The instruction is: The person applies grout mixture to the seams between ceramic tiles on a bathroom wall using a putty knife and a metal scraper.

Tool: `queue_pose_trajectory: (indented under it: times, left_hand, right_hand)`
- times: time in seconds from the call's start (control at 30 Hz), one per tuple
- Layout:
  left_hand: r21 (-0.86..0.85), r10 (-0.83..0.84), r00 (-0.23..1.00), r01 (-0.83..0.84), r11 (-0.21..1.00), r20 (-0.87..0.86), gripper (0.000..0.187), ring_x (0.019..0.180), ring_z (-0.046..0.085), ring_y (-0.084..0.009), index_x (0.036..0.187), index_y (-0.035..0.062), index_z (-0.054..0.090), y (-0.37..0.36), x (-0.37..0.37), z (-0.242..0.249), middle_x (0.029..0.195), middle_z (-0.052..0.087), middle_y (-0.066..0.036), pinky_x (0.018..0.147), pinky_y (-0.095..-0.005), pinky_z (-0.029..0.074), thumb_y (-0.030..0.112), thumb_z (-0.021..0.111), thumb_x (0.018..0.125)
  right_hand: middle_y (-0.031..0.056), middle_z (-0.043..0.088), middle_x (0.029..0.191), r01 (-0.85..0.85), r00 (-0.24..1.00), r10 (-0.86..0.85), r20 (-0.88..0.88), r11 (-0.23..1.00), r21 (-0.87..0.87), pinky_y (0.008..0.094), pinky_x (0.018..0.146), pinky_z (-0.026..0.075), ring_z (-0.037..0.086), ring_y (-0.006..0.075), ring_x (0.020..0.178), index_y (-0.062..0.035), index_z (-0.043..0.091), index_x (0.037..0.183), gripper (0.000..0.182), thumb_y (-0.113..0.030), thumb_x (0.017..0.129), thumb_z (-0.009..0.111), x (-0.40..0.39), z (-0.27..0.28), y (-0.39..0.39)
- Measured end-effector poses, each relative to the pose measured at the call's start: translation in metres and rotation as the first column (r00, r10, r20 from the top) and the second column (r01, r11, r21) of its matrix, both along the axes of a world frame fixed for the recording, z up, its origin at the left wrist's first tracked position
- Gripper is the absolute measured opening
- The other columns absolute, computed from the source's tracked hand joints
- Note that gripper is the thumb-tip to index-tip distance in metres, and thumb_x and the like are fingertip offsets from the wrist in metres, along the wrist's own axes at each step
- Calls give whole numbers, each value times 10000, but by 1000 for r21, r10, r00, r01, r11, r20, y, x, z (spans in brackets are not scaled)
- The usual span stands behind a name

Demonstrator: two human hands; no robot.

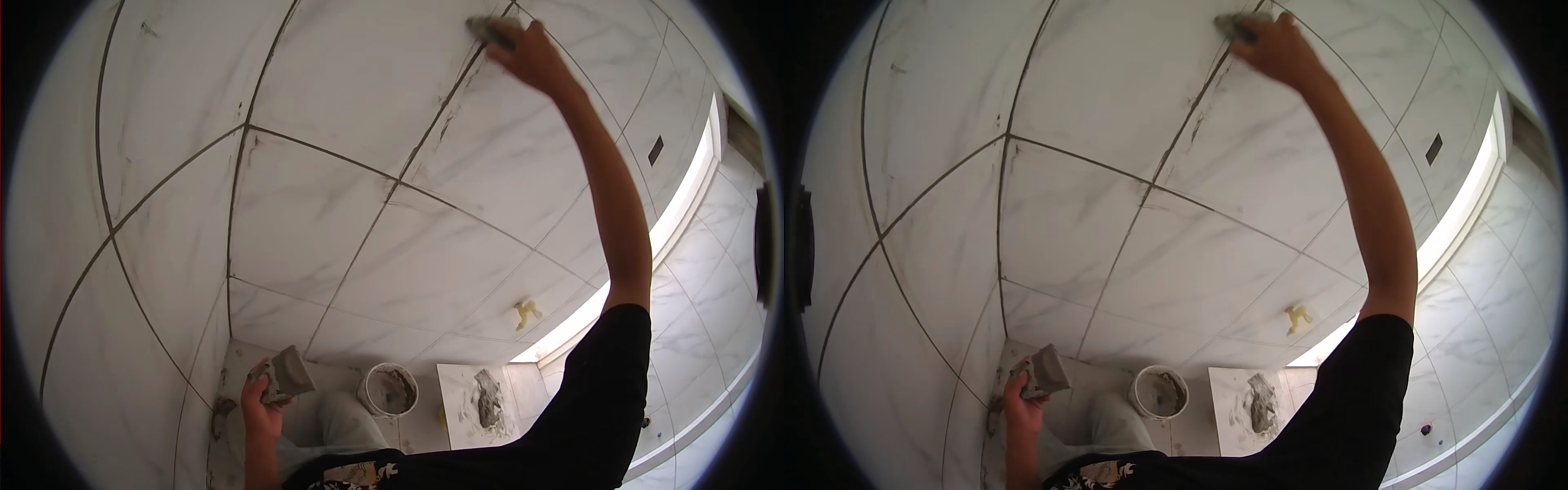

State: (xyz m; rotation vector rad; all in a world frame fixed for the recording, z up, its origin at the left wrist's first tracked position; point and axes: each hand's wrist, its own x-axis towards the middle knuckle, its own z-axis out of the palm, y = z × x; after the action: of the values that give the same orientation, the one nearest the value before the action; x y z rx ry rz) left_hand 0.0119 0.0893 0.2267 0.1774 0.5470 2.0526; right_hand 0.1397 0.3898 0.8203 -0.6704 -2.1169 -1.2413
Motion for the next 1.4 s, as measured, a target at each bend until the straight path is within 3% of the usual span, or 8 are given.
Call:
queue_pose_trajectory:
  times: [0.23,0.33,0.37,0.5,0.73,0.97,1.27,1.4]
  left_hand:
    - [-38,-43,999,44,998,34,519,927,712,-223,1345,10,501,-2,10,-2,1170,648,-130,585,-347,644,226,622,889]
    - [-41,-31,999,31,999,-9,520,924,712,-226,1343,3,500,-3,10,4,1167,648,-128,586,-350,644,229,623,891]
    - [-44,-29,1000,28,999,-13,520,924,712,-226,1343,3,500,-4,10,6,1167,648,-128,586,-350,644,229,623,891]
    - [-12,18,1000,-18,1000,-5,518,938,707,-224,1343,-6,497,-5,11,10,1165,648,-127,608,-347,646,230,618,897]
    - [-22,-39,999,39,999,10,502,956,705,-205,1354,-10,491,-16,17,6,1172,648,-125,624,-341,648,212,597,917]
    - [-17,-32,999,32,999,-31,496,948,710,-207,1366,-3,489,-38,19,10,1173,649,-123,630,-345,652,210,585,928]
    - [-47,8,1000,-8,999,16,483,950,712,-218,1358,-5,504,-52,23,4,1179,651,-133,626,-357,654,200,575,926]
    - [-44,-15,1000,15,999,1,482,946,716,-226,1366,-1,494,-45,26,9,1179,651,-137,625,-361,656,195,567,932]
  right_hand:
    - [312,629,1098,125,987,-107,120,980,-152,484,949,517,630,456,1039,-149,675,1239,502,-438,828,682,9,-43,-41]
    - [180,693,1150,-302,944,259,205,929,215,470,869,538,625,437,978,-105,655,1243,489,-413,862,666,10,65,24]
    - [165,683,1209,22,1000,-22,-11,1000,-12,501,1045,406,588,411,1106,-43,639,1265,487,-364,901,599,-5,56,-30]
    - [190,696,1140,81,996,-82,27,997,16,502,1007,438,608,416,1064,-19,679,1153,436,-362,891,614,-13,57,-15]
    - [362,509,1186,62,987,-82,-139,988,-143,536,834,566,601,484,1076,-100,627,1250,540,-452,841,660,-11,-123,-17]
    - [315,462,1151,41,999,-48,-16,950,-311,465,702,608,562,447,1029,-47,473,1370,671,-333,825,740,-5,-295,-36]
    - [226,455,1206,-238,963,259,73,946,-218,450,903,533,505,404,1090,-139,481,1422,706,-183,787,786,23,-276,-32]
    - [224,457,1155,-72,988,93,120,983,-170,446,859,557,519,366,994,-192,521,1379,687,-192,751,799,31,-278,4]
